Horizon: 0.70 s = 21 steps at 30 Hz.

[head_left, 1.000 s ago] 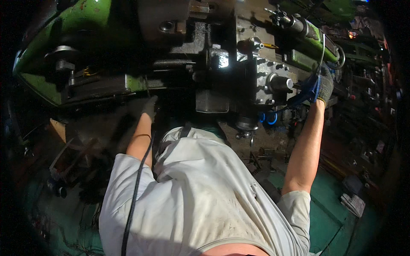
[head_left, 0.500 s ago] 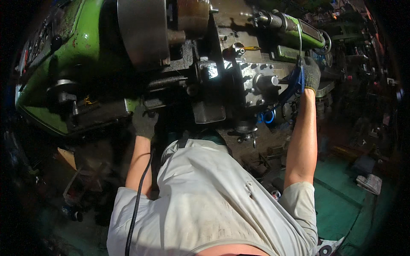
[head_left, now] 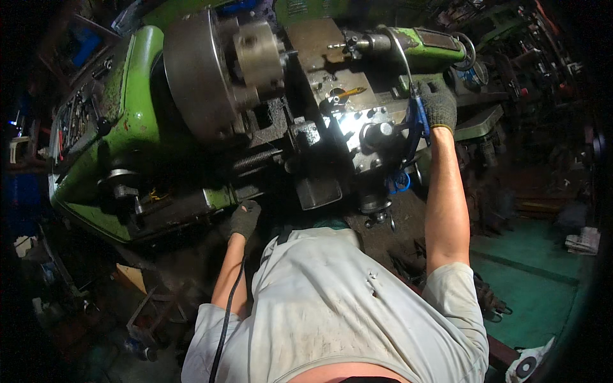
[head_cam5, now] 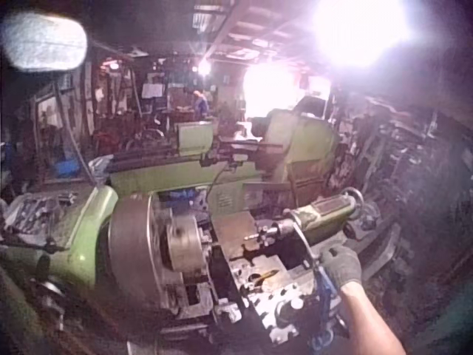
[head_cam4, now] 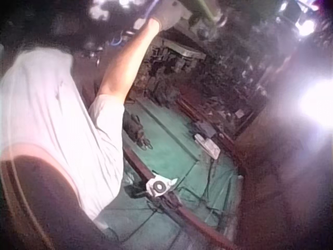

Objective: The person operates a green metal lathe, using a wrench to tighten the chuck and adjusting the tool post. They then use a caliper to measure the rotating workpiece and make further adjustments to the machine controls.

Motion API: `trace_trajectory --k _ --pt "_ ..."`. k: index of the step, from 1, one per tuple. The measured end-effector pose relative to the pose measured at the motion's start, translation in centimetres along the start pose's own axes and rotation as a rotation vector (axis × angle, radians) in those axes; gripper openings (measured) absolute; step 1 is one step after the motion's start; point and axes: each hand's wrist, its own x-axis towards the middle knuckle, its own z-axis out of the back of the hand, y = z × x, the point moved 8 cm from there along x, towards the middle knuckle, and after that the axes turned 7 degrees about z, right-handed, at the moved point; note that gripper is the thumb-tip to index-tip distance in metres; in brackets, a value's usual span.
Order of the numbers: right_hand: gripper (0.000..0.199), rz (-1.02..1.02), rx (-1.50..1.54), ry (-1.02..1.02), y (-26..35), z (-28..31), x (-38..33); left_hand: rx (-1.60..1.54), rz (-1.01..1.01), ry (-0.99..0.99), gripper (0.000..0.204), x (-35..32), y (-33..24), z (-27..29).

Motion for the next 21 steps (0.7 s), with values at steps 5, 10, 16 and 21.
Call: trace_trajectory --k 5,10,16,21 --pt "0.044 0.058 0.026 -0.007 0.5 0.0 -0.1 0.106 -0.186 0.015 0.040 -0.9 -5.8 0.2" --pt "0.026 -0.283 1.253 0.446 0.7 -3.7 -1.0 0.049 -0.235 -0.007 0.043 -1.5 -11.0 1.2" --pt "0.033 -0.167 1.014 0.464 -5.1 -9.6 3.9 0.127 -0.288 -0.040 0.048 -1.0 -18.8 1.9" --pt "0.045 0.367 0.825 0.721 2.9 -14.5 5.6 0.154 -0.454 -0.085 0.055 1.5 -24.9 0.4"
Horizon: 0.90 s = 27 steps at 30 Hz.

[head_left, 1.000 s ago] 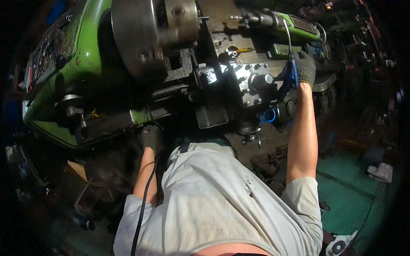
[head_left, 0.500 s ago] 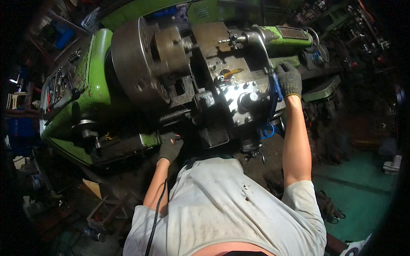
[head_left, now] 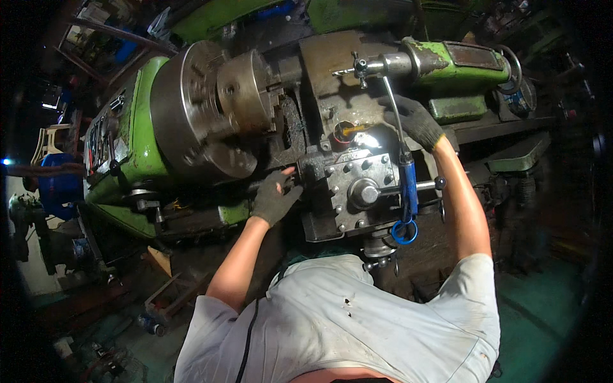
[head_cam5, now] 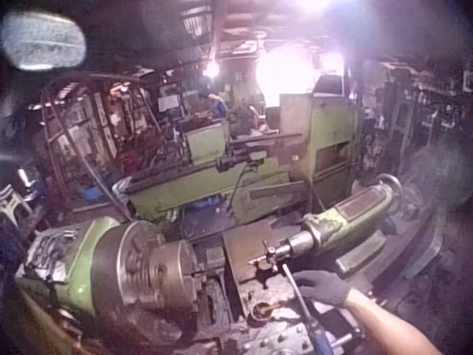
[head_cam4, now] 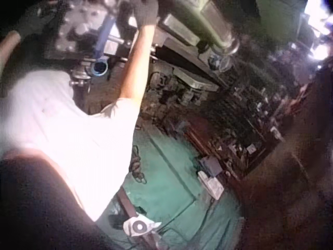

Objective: The person operates a green metal lathe, using a wrench to tighten the chuck and adjusting the tool post. They then use a caliper to measure the rotating workpiece and make further adjustments to the machine controls.

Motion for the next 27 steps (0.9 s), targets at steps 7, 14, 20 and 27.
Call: trace_trajectory --k 7,14,20,27 --pt "0.070 0.300 -0.315 0.393 -0.6 -5.1 8.1 -0.091 -0.161 -0.085 0.062 7.2 -4.7 -2.5" --pt "0.078 0.554 -0.545 0.420 2.6 -7.6 8.3 -0.217 -0.339 -0.072 0.059 13.3 -3.1 -8.4" --pt "0.057 0.605 -0.705 0.459 3.6 -9.7 9.0 0.137 -0.363 -0.194 0.070 14.1 -6.1 -8.4" --pt "0.037 0.410 -0.814 0.452 3.5 -8.6 7.9 0.369 -0.322 -0.152 0.063 14.5 -7.8 -8.1"
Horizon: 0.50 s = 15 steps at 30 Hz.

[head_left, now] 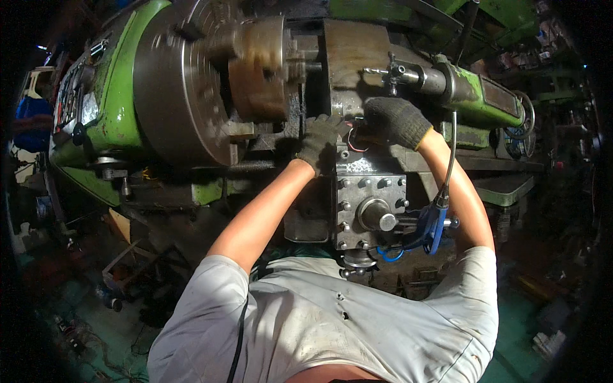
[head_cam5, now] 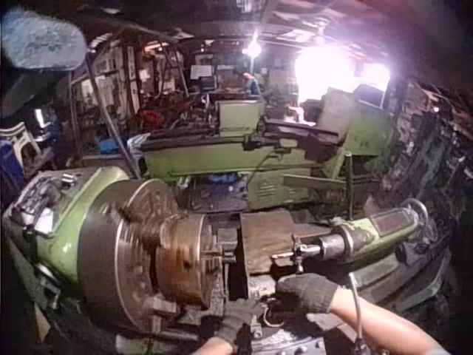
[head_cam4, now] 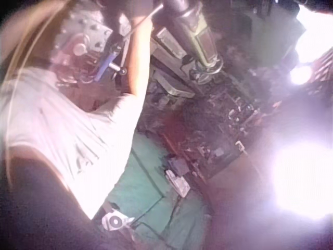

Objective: The person operates a green metal lathe, using a wrench to tighten the chuck and adjusting the tool post. They then use a caliper to measure the rotating workpiece and make further adjustments to the machine controls.

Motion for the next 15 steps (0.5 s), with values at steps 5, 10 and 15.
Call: trace_trajectory --k 5,10,15 --pt "0.015 0.112 -0.051 -0.145 1.2 2.9 -3.9 -0.055 -0.035 -0.144 0.058 0.0 -0.5 0.3" --pt "0.022 0.158 -0.019 -0.124 3.3 3.8 -6.5 -0.030 -0.053 -0.262 0.043 0.5 -0.6 1.7" --pt "0.028 0.054 0.052 -0.155 3.1 2.4 -9.4 -0.139 -0.072 -0.359 0.052 0.8 -1.6 4.2"
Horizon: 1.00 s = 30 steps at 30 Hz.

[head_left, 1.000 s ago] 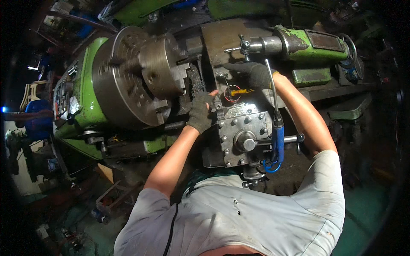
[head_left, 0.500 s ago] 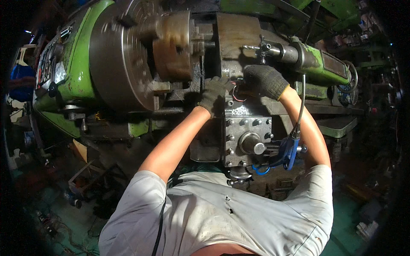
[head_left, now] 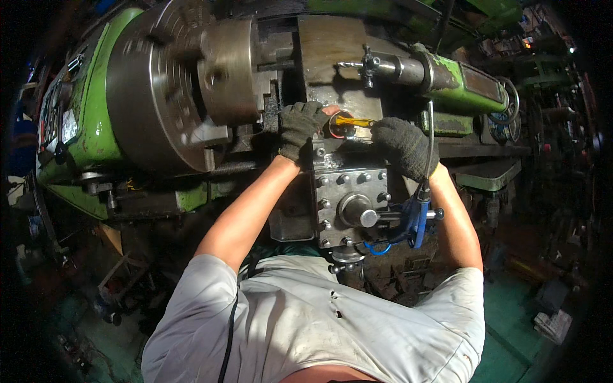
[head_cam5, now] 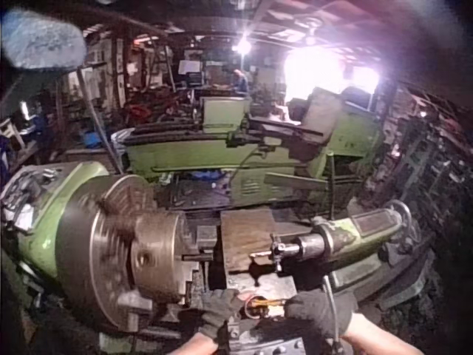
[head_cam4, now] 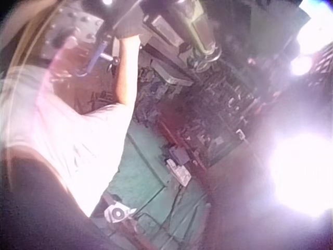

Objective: The person operates a green metal lathe, using a wrench to tighten the chuck and adjusting the tool post. They then use a caliper to measure the rotating workpiece and make further adjustments to the machine controls.

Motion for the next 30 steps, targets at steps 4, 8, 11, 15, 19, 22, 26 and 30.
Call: trace_trajectory --k 4,8,11,15,19,22,26,30 --pt "0.029 -0.055 0.018 -0.033 -0.3 -0.6 -1.2 -0.012 -0.050 -0.040 0.055 0.6 -1.6 2.2" --pt "0.027 -0.159 0.059 -0.115 -1.0 -1.4 -1.7 -0.019 -0.044 -0.001 0.063 0.9 -2.3 2.9" --pt "0.022 -0.217 0.068 -0.237 -2.2 -2.5 -2.5 -0.097 -0.031 0.099 0.061 1.3 -1.9 1.6" --pt "0.025 -0.395 0.196 -0.225 -2.3 -2.3 -1.1 -0.052 -0.066 0.084 0.053 1.3 -1.8 1.2" --pt "0.024 -0.613 0.438 -0.318 -2.7 -2.4 -1.4 -0.020 -0.050 0.083 0.052 1.2 -1.6 0.6" --pt "0.025 -0.664 0.483 -0.305 -2.9 -2.7 -1.4 -0.052 -0.073 0.039 0.053 0.8 -1.2 0.7" --pt "0.028 -0.645 0.513 -0.314 -2.5 -2.7 -1.3 -0.004 -0.077 0.003 0.055 0.5 -1.6 1.9" --pt "0.033 -0.478 0.370 -0.371 -1.0 -1.6 -0.6 0.002 -0.037 0.041 0.059 0.3 -0.3 1.1"
